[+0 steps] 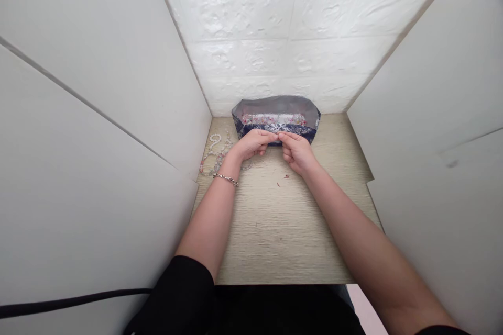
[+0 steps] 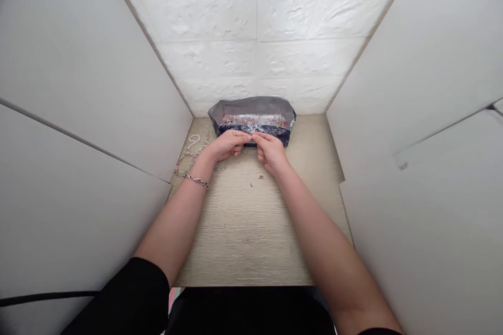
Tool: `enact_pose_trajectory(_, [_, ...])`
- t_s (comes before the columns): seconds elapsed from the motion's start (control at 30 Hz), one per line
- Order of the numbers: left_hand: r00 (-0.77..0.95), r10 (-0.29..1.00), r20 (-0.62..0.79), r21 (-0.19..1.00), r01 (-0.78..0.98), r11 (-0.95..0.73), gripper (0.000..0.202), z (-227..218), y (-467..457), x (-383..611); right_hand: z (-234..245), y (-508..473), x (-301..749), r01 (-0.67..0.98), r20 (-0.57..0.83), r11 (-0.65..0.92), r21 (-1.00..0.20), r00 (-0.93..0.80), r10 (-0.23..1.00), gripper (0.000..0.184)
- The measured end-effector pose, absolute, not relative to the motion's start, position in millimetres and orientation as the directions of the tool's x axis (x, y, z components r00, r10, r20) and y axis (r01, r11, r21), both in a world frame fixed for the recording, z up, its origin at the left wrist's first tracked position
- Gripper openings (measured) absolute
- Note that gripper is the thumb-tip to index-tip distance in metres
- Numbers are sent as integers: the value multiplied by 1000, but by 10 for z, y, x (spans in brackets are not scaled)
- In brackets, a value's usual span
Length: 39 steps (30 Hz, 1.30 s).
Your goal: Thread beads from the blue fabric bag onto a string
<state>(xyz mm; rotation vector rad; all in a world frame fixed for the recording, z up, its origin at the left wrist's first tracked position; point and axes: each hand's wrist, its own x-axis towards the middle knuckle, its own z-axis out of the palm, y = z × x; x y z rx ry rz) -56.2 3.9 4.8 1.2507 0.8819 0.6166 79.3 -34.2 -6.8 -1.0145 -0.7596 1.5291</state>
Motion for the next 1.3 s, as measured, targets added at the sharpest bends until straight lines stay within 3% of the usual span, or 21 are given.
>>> enact_pose_trajectory(0.57, [574,789,-219,968,25,251,20,40,45,-581,-56,-346,764,-407,-180,-166,-898,-4,984,24])
enact_pose_trajectory(1.0, [547,805,-231,966,31,256,19,36,50,-559,-139,-304,768,-62,35,45,-997,164,986,17])
enact_pose_trajectory(1.3, [563,795,-225,963,4,270,20,30,60,-568,-138,-306,760,-3,106,108,-994,162,981,18])
